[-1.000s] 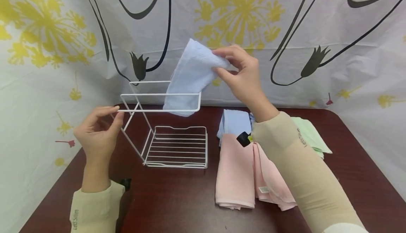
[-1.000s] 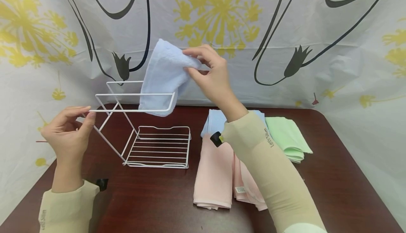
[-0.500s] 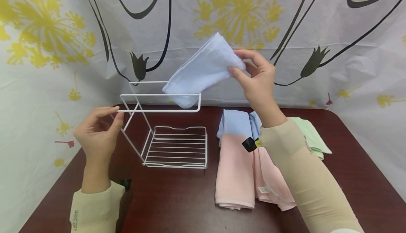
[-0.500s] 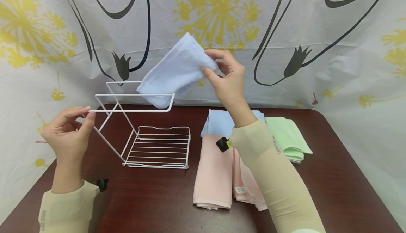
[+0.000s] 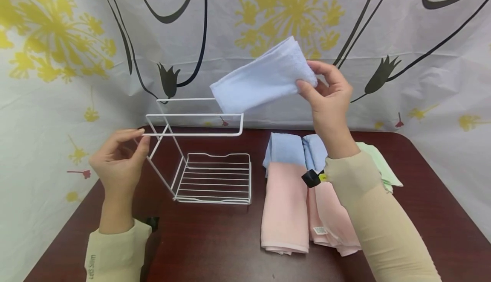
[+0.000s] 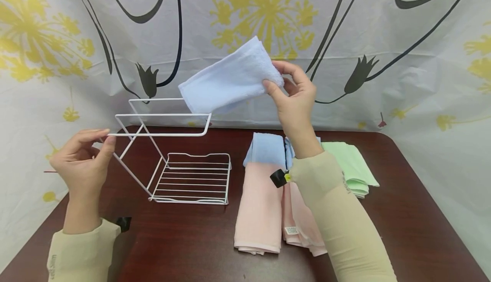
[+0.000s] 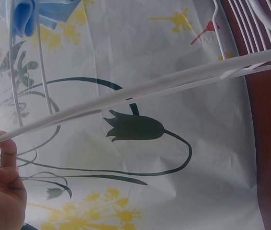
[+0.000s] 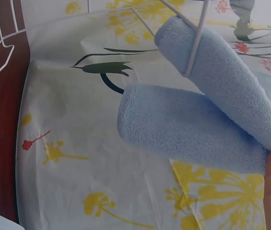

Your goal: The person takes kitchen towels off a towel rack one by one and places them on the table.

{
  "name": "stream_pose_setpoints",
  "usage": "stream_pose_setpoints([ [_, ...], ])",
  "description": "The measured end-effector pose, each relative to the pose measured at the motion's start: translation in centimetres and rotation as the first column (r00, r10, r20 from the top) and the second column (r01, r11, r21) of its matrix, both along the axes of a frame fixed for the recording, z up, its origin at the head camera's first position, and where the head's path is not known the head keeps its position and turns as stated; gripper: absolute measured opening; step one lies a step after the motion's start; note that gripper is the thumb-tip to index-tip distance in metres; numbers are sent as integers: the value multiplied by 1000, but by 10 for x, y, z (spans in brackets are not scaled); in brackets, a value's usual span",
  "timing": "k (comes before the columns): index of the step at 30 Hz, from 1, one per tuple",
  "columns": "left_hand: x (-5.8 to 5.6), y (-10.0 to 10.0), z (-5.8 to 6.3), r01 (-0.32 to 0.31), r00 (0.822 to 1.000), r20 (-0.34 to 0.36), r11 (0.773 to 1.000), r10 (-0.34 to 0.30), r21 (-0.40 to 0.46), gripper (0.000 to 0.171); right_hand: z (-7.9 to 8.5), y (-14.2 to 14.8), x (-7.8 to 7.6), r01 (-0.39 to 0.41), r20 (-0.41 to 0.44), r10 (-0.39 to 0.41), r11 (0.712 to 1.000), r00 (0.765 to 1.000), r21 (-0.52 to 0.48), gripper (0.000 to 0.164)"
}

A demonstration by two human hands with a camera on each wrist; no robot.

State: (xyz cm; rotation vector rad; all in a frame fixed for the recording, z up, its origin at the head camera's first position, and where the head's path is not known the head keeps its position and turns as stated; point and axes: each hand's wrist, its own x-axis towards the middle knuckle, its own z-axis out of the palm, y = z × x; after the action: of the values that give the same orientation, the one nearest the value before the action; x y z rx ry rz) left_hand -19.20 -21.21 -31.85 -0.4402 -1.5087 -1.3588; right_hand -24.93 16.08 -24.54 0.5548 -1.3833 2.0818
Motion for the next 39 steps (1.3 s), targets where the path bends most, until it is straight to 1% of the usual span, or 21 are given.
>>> stream_pose_setpoints([
  [6,0,0,0,4,1000,-3,1000,-4,-1,15,1,12,1,29,19,-27,993,999,-111,34],
  [9,0,1,0,12,1000,-4,1000,-12,1,15,1,20,0,38,32,-33,989,999,-142,34],
  [13,1,1,0,19,1000,-2,1000,-19,3,16,-2,33,2,37,45,-31,986,999,-163,34],
  [18,1,2,1,13,1000,3,1000,-13,4,14,-7,50,9,31,46,-25,988,999,-149,35],
  [24,2,1,1,13,1000,8,1000,-13,10,14,-14,68,20,15,50,-11,997,999,-75,34],
  [30,1,0,-1,7,1000,15,1000,-6,-8,15,-26,89,31,23,65,-27,998,998,64,35],
  [35,1,0,0,8,1000,18,1000,-8,-9,15,-33,109,42,1,39,-7,988,999,157,38],
  [36,1,0,0,6,1000,18,1000,-6,-11,15,-34,113,44,-9,25,5,986,1000,166,39],
  [39,2,0,1,4,1000,14,1000,-3,-13,16,-38,125,50,3,-24,2,982,1000,188,40],
])
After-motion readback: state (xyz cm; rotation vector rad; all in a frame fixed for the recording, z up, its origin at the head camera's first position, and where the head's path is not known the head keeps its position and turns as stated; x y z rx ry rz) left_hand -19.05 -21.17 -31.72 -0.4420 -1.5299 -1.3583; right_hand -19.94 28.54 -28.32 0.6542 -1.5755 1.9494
